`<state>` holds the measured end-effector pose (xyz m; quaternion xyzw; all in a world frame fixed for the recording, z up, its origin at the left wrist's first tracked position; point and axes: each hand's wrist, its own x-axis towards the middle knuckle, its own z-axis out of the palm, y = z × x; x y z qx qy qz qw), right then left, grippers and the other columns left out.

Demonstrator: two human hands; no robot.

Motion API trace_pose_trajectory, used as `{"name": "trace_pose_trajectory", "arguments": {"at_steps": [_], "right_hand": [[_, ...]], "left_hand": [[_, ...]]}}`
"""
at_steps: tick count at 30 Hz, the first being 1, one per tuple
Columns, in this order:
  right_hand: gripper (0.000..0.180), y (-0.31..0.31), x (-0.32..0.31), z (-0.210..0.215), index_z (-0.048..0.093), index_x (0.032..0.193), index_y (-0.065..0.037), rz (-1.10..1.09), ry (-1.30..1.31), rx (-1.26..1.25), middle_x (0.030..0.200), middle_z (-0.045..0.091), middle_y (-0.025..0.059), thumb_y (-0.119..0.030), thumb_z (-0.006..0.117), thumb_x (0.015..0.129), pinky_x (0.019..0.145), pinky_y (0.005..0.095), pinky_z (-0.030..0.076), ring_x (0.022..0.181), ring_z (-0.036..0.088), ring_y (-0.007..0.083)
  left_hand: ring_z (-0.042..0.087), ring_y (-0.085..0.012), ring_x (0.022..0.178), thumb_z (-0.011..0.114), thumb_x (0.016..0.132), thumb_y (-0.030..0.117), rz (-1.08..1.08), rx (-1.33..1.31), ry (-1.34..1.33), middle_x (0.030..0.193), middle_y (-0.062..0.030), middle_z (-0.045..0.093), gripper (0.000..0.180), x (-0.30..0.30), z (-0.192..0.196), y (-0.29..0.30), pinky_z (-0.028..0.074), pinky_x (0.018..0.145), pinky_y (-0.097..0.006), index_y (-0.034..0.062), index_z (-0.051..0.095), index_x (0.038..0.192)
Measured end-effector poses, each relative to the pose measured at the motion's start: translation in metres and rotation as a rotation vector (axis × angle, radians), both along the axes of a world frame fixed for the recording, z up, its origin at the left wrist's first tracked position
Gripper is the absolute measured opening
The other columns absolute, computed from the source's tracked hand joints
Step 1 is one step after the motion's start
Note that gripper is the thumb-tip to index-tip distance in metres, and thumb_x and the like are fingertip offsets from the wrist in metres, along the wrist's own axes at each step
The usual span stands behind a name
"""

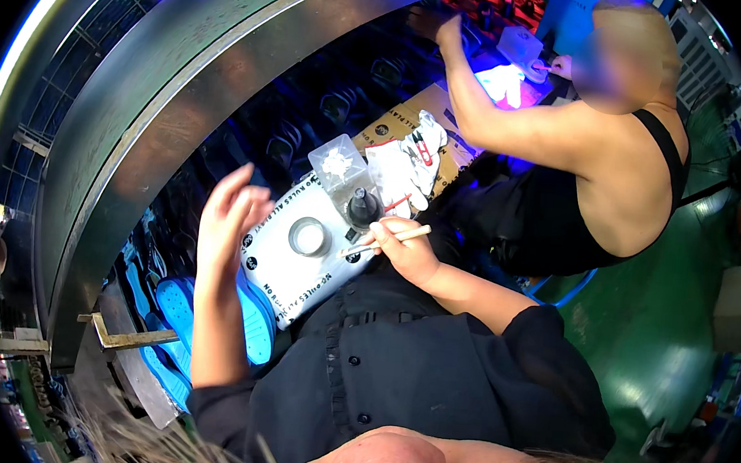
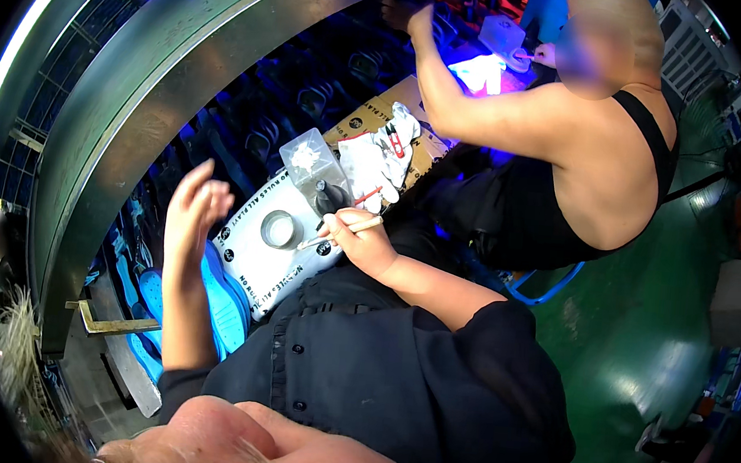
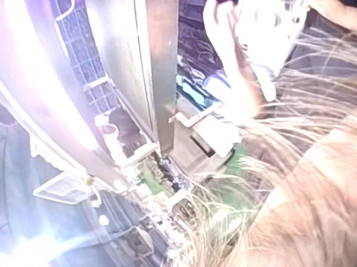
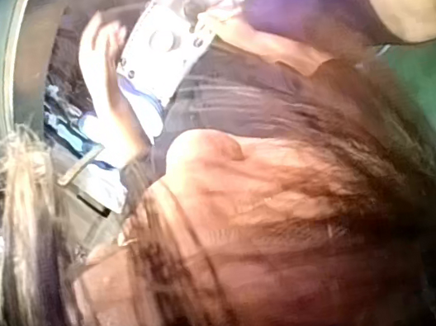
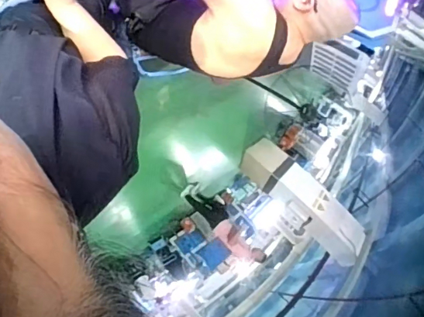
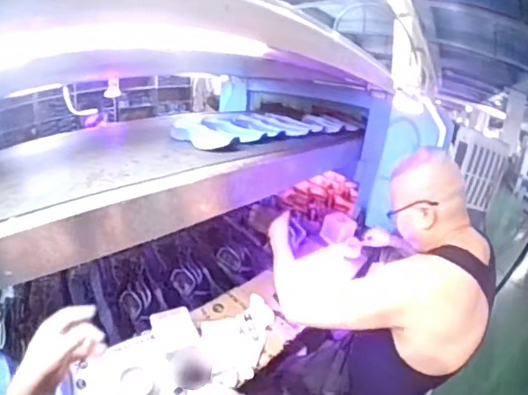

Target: The person applies a liquid substance to the bottom of blue clog-style shoes using a brush, picking up each shoe from a stack and placing it back after finishing.

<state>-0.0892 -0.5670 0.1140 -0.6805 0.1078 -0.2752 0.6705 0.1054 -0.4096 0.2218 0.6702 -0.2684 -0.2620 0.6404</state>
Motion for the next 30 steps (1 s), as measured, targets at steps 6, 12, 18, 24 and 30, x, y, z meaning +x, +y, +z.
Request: {"name": "trace_pose_trajectory", "arguments": {"at_steps": [6,12,18,24,30], "right_hand": [[0.028,0.014,0.019,-0.011,0.061,0.074,0.001,0.136,0.02,0.098,0.065,0.055,0.0055,-0.02,0.047,0.088,0.053,0.0229,0.041,0.056,0.051,0.0094],[0.021,0.024,0.043,-0.014,0.061,0.079,0.0,0.167,0.114,0.049,0.067,0.056,0.0036,-0.018,0.052,0.086,0.056,0.0211,0.042,0.061,0.051,0.0074],[0.022,0.019,0.068,-0.003,0.06,0.074,0.002,0.151,0.15,-0.322,0.071,0.058,0.0063,-0.019,0.057,0.083,0.06,0.0243,0.042,0.068,0.054,0.0128],[0.014,0.029,0.098,-0.02,0.061,0.074,-0.003,0.213,0.128,-0.46,0.07,0.057,0.0075,-0.016,0.062,0.076,0.061,0.0276,0.043,0.067,0.056,0.0184],[0.014,0.034,0.115,-0.046,0.062,0.073,-0.007,0.263,0.142,-0.646,0.07,0.059,0.008,-0.02,0.063,0.073,0.059,0.03,0.044,0.065,0.057,0.0223]], "left_hand": [[0.046,-0.0283,0.105,0.059,0.076,0.007,0.741,0.696,-0.799,0.109,-0.0169,0.05,0.042,-0.003,-0.1,0.206,0.043,0.083,-0.035,0.0007,0.048,0.115],[0.047,-0.0374,0.099,0.065,0.067,0.015,0.701,1.291,-0.805,0.106,-0.0231,0.048,0.058,-0.036,-0.177,0.318,0.039,0.086,-0.04,0.0044,0.044,0.119],[0.054,-0.0347,0.081,0.056,0.07,0.015,0.96,1.146,-0.569,0.09,-0.0196,0.055,0.053,-0.035,-0.176,0.315,0.043,0.072,-0.041,0.0012,0.038,0.118],[0.056,-0.0191,0.08,0.055,0.079,0.021,0.983,0.419,0.355,0.09,-0.009,0.056,0.041,-0.03,-0.161,0.345,0.046,0.069,-0.034,0.0002,0.044,0.113],[0.052,-0.0254,0.102,0.056,0.078,0.018,0.826,-0.172,0.658,0.112,-0.0137,0.053,0.048,-0.04,-0.136,0.341,0.042,0.088,-0.037,-0.0038,0.041,0.118]]}}
